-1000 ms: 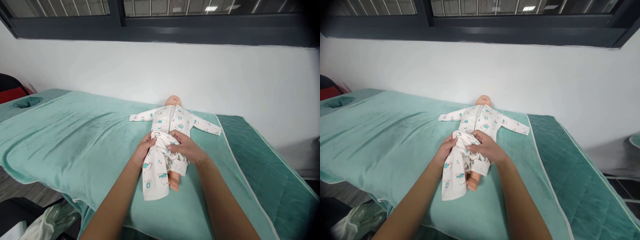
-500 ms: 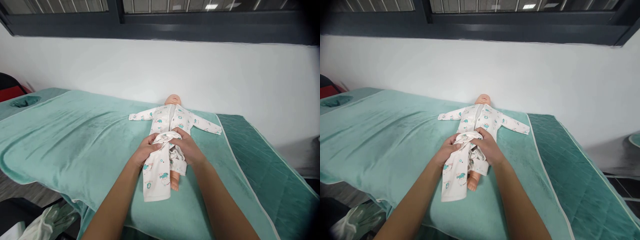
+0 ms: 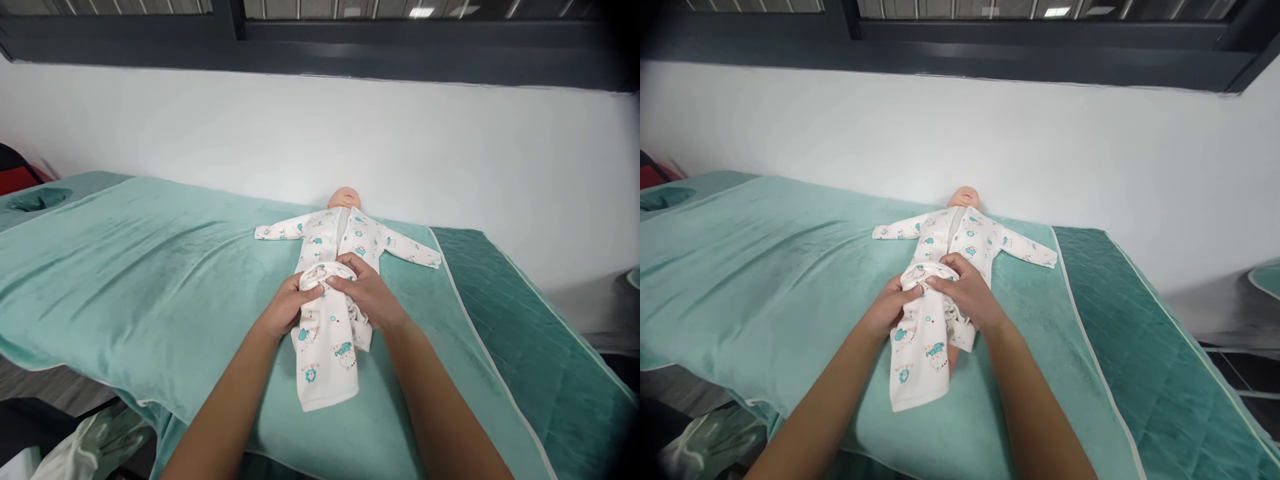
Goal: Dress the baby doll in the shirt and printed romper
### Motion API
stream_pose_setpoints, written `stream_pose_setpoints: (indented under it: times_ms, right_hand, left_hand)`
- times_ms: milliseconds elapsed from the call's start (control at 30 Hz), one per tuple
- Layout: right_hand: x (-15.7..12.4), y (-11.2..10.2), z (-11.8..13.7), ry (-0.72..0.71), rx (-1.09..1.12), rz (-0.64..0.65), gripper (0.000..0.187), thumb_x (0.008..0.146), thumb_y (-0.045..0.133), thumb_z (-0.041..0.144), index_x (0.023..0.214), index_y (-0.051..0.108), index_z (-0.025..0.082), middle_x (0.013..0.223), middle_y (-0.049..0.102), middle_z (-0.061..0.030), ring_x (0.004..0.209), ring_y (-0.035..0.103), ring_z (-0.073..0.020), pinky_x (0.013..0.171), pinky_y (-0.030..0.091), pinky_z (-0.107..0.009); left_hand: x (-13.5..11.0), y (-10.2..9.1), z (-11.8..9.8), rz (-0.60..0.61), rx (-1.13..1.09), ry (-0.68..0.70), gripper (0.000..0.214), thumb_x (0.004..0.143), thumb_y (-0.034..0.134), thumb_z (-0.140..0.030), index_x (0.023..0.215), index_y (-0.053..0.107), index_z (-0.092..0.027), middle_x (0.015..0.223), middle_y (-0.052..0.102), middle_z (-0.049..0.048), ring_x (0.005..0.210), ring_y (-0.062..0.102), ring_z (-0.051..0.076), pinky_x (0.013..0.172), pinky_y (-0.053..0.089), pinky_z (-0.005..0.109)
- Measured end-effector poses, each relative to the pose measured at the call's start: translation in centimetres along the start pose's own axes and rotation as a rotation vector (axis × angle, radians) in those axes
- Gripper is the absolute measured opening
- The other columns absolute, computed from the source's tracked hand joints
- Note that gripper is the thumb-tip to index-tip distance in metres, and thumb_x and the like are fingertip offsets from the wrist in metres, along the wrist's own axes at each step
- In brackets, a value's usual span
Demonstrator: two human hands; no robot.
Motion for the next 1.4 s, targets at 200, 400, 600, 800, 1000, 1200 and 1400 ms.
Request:
stream_pose_setpoints:
  times_ms: [200,400,600,800,1000,1200,1400]
  right_hand:
    - [-1.3,3.7,0.9,0.150,-0.118,0.450,0.038,0.074,0.078,0.038,0.107,0.069,0.021,0.105,0.071,-0.0034,0.101,0.065,-0.0238,0.088,0.049,-0.036]
    - [-1.1,2.0,-0.6,0.191,-0.050,0.244,0.028,0.078,0.072,0.039,0.097,0.072,0.019,0.091,0.073,-0.0035,0.085,0.066,-0.0215,0.078,0.050,-0.034]
    - [-0.2,-0.3,-1.8,0.137,0.092,-0.039,0.026,0.076,0.072,0.033,0.097,0.068,0.020,0.081,0.067,0.0001,0.067,0.057,-0.0143,0.059,0.044,-0.026]
    - [-0.5,0.9,-0.7,0.112,0.041,0.070,0.031,0.081,0.068,0.037,0.106,0.068,0.020,0.093,0.070,-0.0036,0.076,0.061,-0.0166,0.066,0.047,-0.028]
    - [-2.1,3.6,0.1,0.121,-0.119,0.530,0.043,0.069,0.081,0.037,0.106,0.069,0.018,0.096,0.069,-0.0032,0.086,0.061,-0.0198,0.074,0.048,-0.030]
    - [-1.1,1.9,-0.1,0.100,-0.043,0.238,0.035,0.077,0.074,0.038,0.105,0.069,0.018,0.099,0.071,-0.0042,0.092,0.064,-0.0214,0.084,0.049,-0.034]
    - [-0.3,1.4,0.2,0.028,0.039,0.080,0.035,0.078,0.069,0.034,0.111,0.069,0.021,0.106,0.071,-0.0048,0.096,0.063,-0.0211,0.085,0.049,-0.034]
  left_hand:
    - [-0.1,-1.0,-0.1,-0.131,-0.087,0.054,0.037,0.070,0.081,-0.039,0.094,0.069,-0.015,0.076,0.072,0.0027,0.061,0.063,0.013,0.058,0.049,0.024]
    - [0.0,-0.7,-0.1,-0.067,0.010,0.057,0.043,0.070,0.080,-0.045,0.098,0.069,-0.013,0.079,0.071,0.0053,0.063,0.062,0.015,0.059,0.048,0.024]
    - [-0.2,1.0,-0.4,0.147,0.215,0.077,0.049,0.062,0.086,-0.026,0.107,0.069,-0.014,0.091,0.072,0.0058,0.080,0.064,0.019,0.072,0.049,0.026]
    - [0.1,-0.1,-0.3,0.009,0.005,0.066,0.038,0.066,0.081,-0.025,0.100,0.071,-0.013,0.085,0.073,0.0063,0.076,0.065,0.018,0.073,0.051,0.028]
    - [0.2,-1.1,-0.7,-0.154,-0.121,0.120,0.030,0.056,0.079,-0.019,0.083,0.070,-0.012,0.068,0.069,0.0027,0.057,0.059,0.014,0.059,0.048,0.026]
    - [-0.2,-0.6,-0.2,-0.048,0.001,0.135,0.044,0.060,0.086,-0.034,0.096,0.072,-0.013,0.080,0.072,0.0049,0.071,0.064,0.017,0.066,0.049,0.026]
    - [-0.1,0.2,-0.3,0.067,0.073,0.110,0.041,0.061,0.086,-0.025,0.097,0.074,-0.012,0.089,0.074,0.0073,0.083,0.066,0.021,0.078,0.049,0.029]
Point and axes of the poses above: each hand's wrist, its own x-axis towards the middle knuckle, its own y-axis out of the palm, z = x × y, the point moved 9 cm from there along x, towards the middle knuckle
